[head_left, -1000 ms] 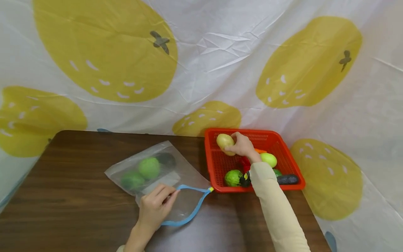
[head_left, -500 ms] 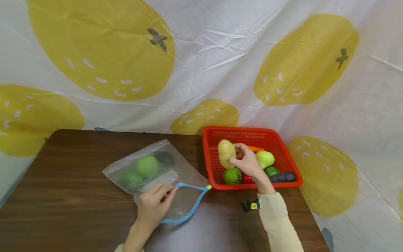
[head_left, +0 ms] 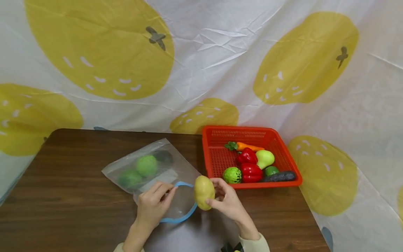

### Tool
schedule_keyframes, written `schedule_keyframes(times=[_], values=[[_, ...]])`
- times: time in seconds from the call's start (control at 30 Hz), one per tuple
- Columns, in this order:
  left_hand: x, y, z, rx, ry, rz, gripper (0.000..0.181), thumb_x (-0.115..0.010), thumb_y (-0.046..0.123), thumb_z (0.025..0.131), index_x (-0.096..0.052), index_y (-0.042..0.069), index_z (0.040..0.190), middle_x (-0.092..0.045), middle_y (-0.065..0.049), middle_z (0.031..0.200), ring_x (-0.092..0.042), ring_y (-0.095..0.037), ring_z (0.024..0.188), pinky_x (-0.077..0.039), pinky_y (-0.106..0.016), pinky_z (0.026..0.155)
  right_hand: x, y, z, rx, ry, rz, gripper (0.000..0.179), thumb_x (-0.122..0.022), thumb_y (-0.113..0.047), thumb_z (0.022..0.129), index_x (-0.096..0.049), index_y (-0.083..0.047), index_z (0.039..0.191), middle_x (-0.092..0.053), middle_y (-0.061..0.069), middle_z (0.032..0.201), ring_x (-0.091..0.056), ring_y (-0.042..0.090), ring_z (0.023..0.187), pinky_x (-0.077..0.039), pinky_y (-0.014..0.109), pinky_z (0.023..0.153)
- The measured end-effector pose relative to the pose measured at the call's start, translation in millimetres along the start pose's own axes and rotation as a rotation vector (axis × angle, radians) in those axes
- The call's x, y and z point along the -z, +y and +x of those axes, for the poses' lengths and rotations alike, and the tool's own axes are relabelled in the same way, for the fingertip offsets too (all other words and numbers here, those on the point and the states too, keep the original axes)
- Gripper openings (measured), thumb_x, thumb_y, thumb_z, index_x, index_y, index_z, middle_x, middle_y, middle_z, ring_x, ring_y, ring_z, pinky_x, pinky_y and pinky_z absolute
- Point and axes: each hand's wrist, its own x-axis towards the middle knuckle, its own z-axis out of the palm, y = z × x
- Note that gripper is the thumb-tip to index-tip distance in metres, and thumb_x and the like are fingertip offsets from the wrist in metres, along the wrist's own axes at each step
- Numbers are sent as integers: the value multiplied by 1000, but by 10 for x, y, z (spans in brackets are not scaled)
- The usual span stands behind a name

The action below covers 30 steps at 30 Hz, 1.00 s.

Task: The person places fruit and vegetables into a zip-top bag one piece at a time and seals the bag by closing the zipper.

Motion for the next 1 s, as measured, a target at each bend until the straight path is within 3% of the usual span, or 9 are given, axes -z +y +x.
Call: schedule_keyframes(times=[0.23, 0.43, 0.6, 0.73, 1.0], values=[[4, 6, 21, 6, 8, 5, 31, -57, 24, 94, -64, 6, 69, -56, 0, 64, -43, -3, 46, -34, -10, 40, -241, 44, -111, 74, -47, 84, 48, -69, -2, 72, -52, 7, 117, -58, 5, 96, -56, 10, 80, -47, 23, 62], [19, 6, 35, 10, -2, 5, 32, -57, 24, 94, -64, 6, 70, -56, 1, 64, -43, -3, 47, -35, -10, 41, -505, 116, -131, 3, -52, 52, 49, -70, 0, 72, -54, 3, 118, -62, 8, 97, -56, 10, 82, -50, 23, 62], [27, 17, 36, 23, -11, -12, 32, -56, 24, 95, -63, 5, 70, -56, -1, 64, -45, -5, 46, -36, -11, 41, -753, 217, 46, -24, 20, -25, 48, -72, 0, 73, -55, 2, 118, -63, 15, 102, -59, 16, 81, -52, 27, 63], [32, 33, 32, 38, -25, -42, 32, -56, 23, 95, -62, 3, 71, -56, -4, 64, -45, -7, 45, -36, -12, 40, -885, 255, 240, -31, 106, -107, 43, -74, -7, 73, -58, 4, 112, -64, 12, 96, -60, 18, 79, -52, 26, 65], [18, 45, 32, 20, -8, -48, 31, -57, 23, 95, -63, 4, 71, -55, -3, 63, -42, -5, 44, -33, -12, 39, -1054, 342, 458, -46, 104, -210, 28, -73, -17, 76, -62, -1, 97, -65, 10, 91, -64, 23, 79, -51, 22, 66]])
